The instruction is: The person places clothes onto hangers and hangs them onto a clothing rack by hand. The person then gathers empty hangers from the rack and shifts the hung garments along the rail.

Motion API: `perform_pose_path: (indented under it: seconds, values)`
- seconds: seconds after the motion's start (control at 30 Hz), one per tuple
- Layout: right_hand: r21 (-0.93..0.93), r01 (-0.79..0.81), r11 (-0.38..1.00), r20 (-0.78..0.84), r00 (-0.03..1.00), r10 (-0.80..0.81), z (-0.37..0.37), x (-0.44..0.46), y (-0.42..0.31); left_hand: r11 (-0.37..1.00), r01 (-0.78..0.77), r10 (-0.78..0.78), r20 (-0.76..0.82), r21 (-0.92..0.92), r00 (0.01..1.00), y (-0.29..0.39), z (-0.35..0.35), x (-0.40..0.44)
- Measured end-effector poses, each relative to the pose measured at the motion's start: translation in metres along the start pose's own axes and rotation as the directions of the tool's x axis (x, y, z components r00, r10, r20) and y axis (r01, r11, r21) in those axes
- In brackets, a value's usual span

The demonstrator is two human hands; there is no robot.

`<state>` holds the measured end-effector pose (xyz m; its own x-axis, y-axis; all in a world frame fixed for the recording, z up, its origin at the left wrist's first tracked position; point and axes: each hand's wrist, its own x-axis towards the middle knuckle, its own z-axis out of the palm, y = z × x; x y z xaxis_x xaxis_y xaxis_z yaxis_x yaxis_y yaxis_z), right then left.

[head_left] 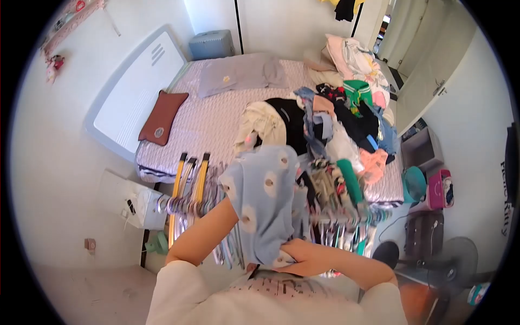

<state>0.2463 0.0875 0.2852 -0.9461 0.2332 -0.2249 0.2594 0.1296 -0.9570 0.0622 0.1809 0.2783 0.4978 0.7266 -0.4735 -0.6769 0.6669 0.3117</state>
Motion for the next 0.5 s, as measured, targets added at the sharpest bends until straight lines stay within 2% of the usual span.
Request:
perform_pose_path:
  seconds: [0.03, 0.07, 0.1, 0.13, 0.17, 0.2, 0.23, 0.27, 0.3, 0.37, 0.4, 0.43, 0.47, 0.5]
  values:
    - [-0.02, -0.094, 0.995, 0.031, 0.995, 0.094, 0.029, -0.002, 0.016, 0.992, 0.122, -0.115, 0.451, 0.014, 0.885, 0.001, -0.034, 0.005]
    - [-0.011, -0.096, 0.995, 0.034, 0.995, 0.096, 0.059, -0.003, 0.041, 0.972, 0.22, -0.193, 0.801, 0.078, 0.567, -0.005, -0.06, 0.001]
    - [0.214, 0.072, 0.974, -0.046, 0.997, -0.064, 0.089, -0.005, 0.071, 0.987, 0.158, -0.107, 0.792, 0.013, 0.601, -0.024, -0.068, -0.022]
    - [0.412, 0.248, 0.877, -0.163, 0.967, -0.197, 0.113, -0.011, 0.086, 1.0, 0.024, -0.021, 0.683, 0.006, 0.73, -0.047, -0.076, -0.046]
    - [0.47, 0.175, 0.865, -0.252, 0.966, -0.058, 0.128, -0.021, 0.081, 0.992, -0.111, 0.06, 0.56, 0.058, 0.826, -0.073, -0.086, -0.069]
    - [0.678, 0.319, 0.662, -0.422, 0.906, -0.004, 0.147, -0.021, 0.08, 0.952, -0.235, 0.123, 0.46, 0.195, 0.879, -0.099, -0.1, -0.089]
    - [0.734, 0.487, 0.473, -0.582, 0.81, 0.068, 0.165, -0.018, 0.093, 0.867, -0.334, 0.172, 0.406, 0.371, 0.898, -0.125, -0.117, -0.106]
    - [0.641, 0.615, 0.459, -0.726, 0.68, 0.102, 0.172, -0.012, 0.058, 0.733, -0.401, 0.218, 0.367, 0.55, 0.904, -0.15, -0.137, -0.122]
    - [0.657, 0.684, 0.316, -0.731, 0.681, 0.048, 0.18, -0.011, 0.048, 0.591, -0.437, 0.261, 0.351, 0.679, 0.899, -0.171, -0.153, -0.135]
    - [0.601, 0.565, 0.566, -0.748, 0.647, 0.148, 0.194, 0.001, 0.046, 0.38, -0.462, 0.335, 0.346, 0.801, 0.876, -0.202, -0.173, -0.162]
    - [0.644, 0.543, 0.539, -0.737, 0.629, 0.247, 0.2, 0.004, 0.047, 0.332, -0.457, 0.37, 0.332, 0.825, 0.868, -0.212, -0.176, -0.173]
    - [0.684, 0.526, 0.506, -0.719, 0.605, 0.342, 0.205, 0.006, 0.047, 0.336, -0.452, 0.376, 0.322, 0.827, 0.869, -0.214, -0.169, -0.191]
    - [0.679, 0.593, 0.434, -0.734, 0.528, 0.426, 0.207, 0.007, 0.04, 0.702, -0.404, 0.389, 0.159, 0.587, 0.907, -0.215, -0.159, -0.212]
    - [0.686, 0.584, 0.434, -0.728, 0.539, 0.424, 0.211, 0.001, 0.037, 0.921, -0.329, 0.334, 0.011, 0.211, 0.942, -0.215, -0.148, -0.229]
